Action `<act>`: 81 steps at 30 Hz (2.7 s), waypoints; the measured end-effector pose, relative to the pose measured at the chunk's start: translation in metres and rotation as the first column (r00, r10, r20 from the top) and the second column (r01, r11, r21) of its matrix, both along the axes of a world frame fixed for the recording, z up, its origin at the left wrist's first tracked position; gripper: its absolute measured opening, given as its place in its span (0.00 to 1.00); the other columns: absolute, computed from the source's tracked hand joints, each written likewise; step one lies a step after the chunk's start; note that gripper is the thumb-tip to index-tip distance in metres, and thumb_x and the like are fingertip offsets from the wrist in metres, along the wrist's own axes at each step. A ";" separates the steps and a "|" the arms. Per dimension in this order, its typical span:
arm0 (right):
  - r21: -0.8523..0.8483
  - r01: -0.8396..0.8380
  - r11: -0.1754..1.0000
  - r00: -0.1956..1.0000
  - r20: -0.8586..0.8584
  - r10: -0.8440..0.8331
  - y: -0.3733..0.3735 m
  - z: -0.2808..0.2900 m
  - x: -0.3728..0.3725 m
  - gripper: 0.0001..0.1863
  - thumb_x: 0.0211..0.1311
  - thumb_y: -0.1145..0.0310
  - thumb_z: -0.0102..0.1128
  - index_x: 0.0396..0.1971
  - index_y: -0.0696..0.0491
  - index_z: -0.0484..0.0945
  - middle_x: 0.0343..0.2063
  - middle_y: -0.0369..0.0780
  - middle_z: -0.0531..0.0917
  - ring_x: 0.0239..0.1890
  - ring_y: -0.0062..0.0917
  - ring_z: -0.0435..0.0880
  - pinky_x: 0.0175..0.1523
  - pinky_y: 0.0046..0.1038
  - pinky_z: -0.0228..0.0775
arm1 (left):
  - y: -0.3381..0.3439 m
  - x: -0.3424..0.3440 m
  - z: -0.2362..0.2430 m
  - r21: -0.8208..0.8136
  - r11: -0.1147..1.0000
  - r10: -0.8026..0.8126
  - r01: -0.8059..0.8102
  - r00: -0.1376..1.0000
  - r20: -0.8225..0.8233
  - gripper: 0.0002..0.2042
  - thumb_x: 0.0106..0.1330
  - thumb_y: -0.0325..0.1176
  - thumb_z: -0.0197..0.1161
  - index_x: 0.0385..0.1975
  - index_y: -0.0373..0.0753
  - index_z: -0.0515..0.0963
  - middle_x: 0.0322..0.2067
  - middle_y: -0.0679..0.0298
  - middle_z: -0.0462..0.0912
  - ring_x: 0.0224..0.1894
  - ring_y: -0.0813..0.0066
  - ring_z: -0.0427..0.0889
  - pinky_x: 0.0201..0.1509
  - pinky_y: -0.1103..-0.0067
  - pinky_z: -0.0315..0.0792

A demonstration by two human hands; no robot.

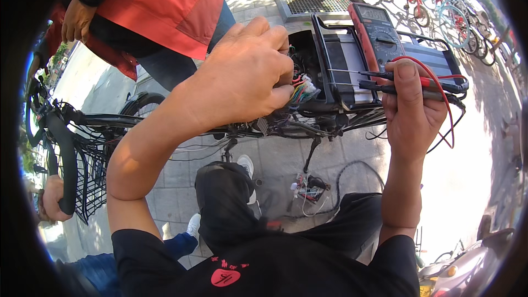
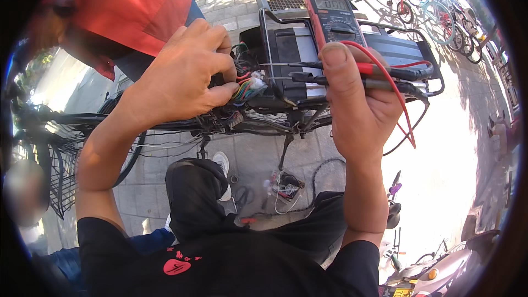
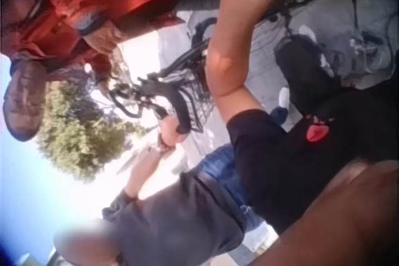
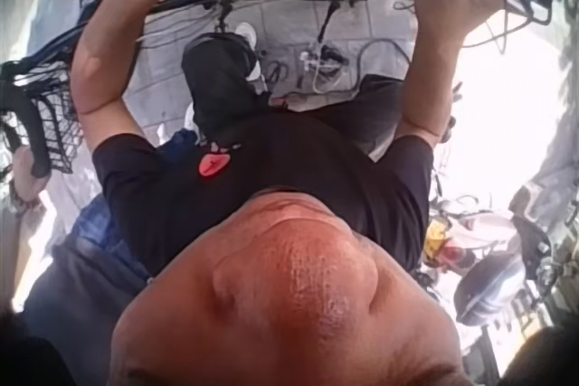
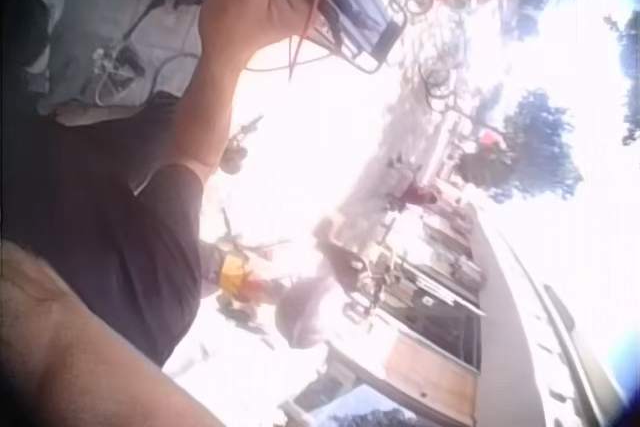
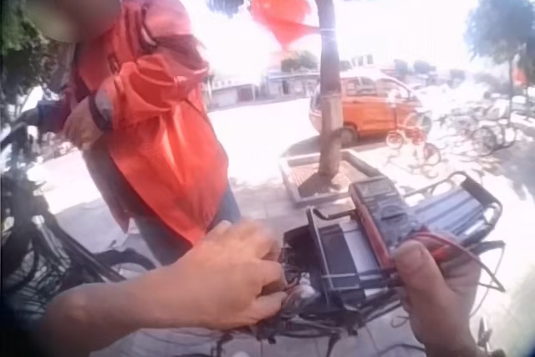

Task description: The person uses a multimeter to test the electrical connections of a bicycle's wiring harness. They repeatedly touch the multimeter probes to different wires and components while another person observes.

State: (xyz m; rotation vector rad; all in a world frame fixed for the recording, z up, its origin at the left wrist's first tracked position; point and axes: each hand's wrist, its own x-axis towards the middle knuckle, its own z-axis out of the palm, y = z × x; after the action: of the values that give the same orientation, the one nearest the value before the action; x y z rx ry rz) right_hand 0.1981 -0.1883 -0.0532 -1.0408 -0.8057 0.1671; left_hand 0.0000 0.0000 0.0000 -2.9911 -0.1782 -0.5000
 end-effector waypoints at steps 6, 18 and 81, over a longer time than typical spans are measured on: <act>0.009 -0.003 1.000 1.000 -0.029 0.004 0.002 0.001 -0.003 0.17 0.78 0.59 0.73 0.45 0.60 0.90 0.25 0.33 0.85 0.20 0.07 0.74 0.23 0.12 0.57 | -0.013 0.003 0.017 -0.017 0.996 0.086 -0.092 0.971 -0.221 0.10 0.65 0.41 0.74 0.36 0.42 0.93 0.38 0.63 0.80 0.48 0.61 0.78 0.54 0.66 0.70; 0.026 -0.060 0.998 0.998 0.002 0.060 0.005 0.003 0.004 0.14 0.76 0.61 0.76 0.45 0.58 0.91 0.32 0.33 0.88 0.24 0.08 0.73 0.27 0.15 0.59 | -0.016 0.013 -0.003 -0.368 0.851 0.331 -0.375 0.927 -0.178 0.11 0.63 0.36 0.69 0.36 0.34 0.89 0.29 0.57 0.84 0.35 0.57 0.83 0.44 0.65 0.77; -0.486 -0.278 0.828 0.632 -0.742 -0.223 -0.021 0.126 -0.097 0.18 0.78 0.55 0.72 0.50 0.56 0.92 0.32 0.34 0.87 0.28 0.14 0.82 0.30 0.19 0.71 | 0.079 0.100 0.028 -0.479 0.874 -0.429 0.086 0.602 -0.674 0.25 0.61 0.38 0.67 0.61 0.50 0.88 0.58 0.67 0.91 0.72 0.63 0.74 0.69 0.62 0.58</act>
State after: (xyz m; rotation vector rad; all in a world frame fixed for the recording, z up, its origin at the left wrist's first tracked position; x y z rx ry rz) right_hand 0.1014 -0.2093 0.0729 -1.3500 0.0743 0.8838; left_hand 0.1000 0.0786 0.0278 -3.3027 0.2879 0.9613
